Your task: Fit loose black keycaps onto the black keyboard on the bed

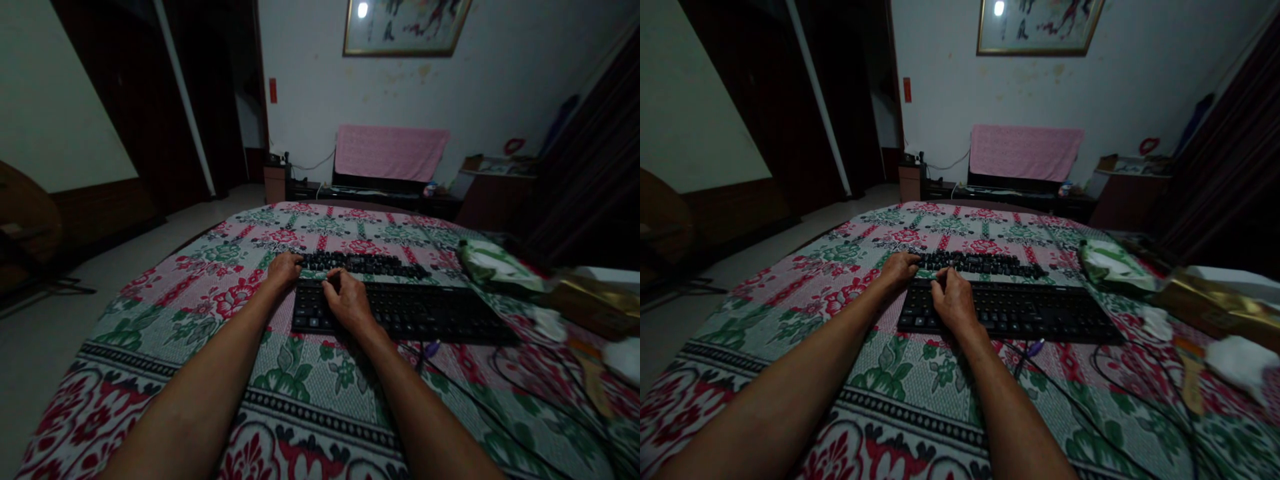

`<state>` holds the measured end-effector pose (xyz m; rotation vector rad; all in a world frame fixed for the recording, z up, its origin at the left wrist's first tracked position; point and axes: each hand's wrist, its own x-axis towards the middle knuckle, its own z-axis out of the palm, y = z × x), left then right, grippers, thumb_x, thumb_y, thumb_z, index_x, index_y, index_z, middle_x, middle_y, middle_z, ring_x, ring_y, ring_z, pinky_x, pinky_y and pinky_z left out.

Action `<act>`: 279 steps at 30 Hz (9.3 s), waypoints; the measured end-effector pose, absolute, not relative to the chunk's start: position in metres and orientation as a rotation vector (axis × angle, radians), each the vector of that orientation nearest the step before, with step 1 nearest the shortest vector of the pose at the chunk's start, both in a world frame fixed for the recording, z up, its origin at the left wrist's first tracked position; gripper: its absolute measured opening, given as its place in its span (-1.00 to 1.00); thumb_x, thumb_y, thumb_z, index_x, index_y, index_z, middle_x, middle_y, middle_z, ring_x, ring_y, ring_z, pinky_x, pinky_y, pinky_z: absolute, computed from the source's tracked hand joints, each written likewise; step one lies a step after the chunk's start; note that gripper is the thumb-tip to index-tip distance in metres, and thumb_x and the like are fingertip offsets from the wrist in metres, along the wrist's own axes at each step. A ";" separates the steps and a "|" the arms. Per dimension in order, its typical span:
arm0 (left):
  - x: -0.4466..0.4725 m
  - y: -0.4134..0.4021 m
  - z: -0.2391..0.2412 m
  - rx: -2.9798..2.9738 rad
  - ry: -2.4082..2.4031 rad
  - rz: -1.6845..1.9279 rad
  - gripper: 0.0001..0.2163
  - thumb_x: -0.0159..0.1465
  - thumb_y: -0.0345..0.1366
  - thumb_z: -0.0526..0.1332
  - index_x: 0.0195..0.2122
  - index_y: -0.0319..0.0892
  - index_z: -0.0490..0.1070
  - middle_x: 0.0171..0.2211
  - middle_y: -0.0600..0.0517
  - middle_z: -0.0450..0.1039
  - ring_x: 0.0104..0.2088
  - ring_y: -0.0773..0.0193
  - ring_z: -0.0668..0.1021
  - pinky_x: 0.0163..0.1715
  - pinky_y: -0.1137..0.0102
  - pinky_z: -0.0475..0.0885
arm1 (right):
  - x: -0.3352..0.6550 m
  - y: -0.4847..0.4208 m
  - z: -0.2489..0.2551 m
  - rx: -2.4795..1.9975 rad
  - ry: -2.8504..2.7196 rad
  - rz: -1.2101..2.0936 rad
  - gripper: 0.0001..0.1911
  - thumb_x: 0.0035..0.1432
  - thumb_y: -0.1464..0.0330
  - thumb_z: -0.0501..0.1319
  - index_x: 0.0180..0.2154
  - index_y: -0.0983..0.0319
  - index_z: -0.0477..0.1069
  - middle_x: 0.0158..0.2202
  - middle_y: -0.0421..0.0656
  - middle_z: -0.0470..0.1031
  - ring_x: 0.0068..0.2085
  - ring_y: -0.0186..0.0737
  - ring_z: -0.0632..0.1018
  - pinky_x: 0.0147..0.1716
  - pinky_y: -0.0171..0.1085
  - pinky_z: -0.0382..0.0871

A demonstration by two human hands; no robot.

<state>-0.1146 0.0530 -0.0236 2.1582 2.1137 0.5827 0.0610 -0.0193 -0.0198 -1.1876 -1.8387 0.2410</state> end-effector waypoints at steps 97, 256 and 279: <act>-0.139 -0.010 0.014 1.984 1.239 0.511 -0.87 0.03 -0.46 0.20 -0.57 -0.15 0.51 -0.20 0.01 0.51 -0.02 0.23 0.42 -0.12 0.43 0.33 | 0.061 -0.015 -0.022 -1.251 -1.780 0.572 -0.84 -0.02 0.29 0.15 -0.37 0.24 0.36 -0.47 -0.18 0.49 -0.42 -0.26 0.50 -0.38 -0.30 0.31; -0.088 -0.014 0.009 1.801 1.114 0.708 -0.72 0.05 -0.10 0.17 -0.48 -0.26 0.42 -0.63 0.13 0.29 -0.59 0.42 0.33 -0.57 0.50 0.18 | 0.082 -0.025 -0.012 -1.063 -2.099 0.465 -0.65 0.11 0.32 0.09 -0.04 0.20 0.36 -0.24 -0.14 0.52 -0.26 -0.22 0.52 -0.23 -0.26 0.36; -0.108 -0.006 0.005 1.677 1.137 0.670 -0.82 0.05 -0.22 0.19 -0.53 -0.25 0.34 -0.62 0.09 0.38 -0.61 0.42 0.40 -0.59 0.51 0.22 | 0.136 -0.030 0.004 -1.343 -2.676 0.358 -0.10 -0.33 0.13 0.37 0.11 0.24 0.23 0.21 0.05 0.06 0.19 0.11 0.14 0.11 0.04 0.11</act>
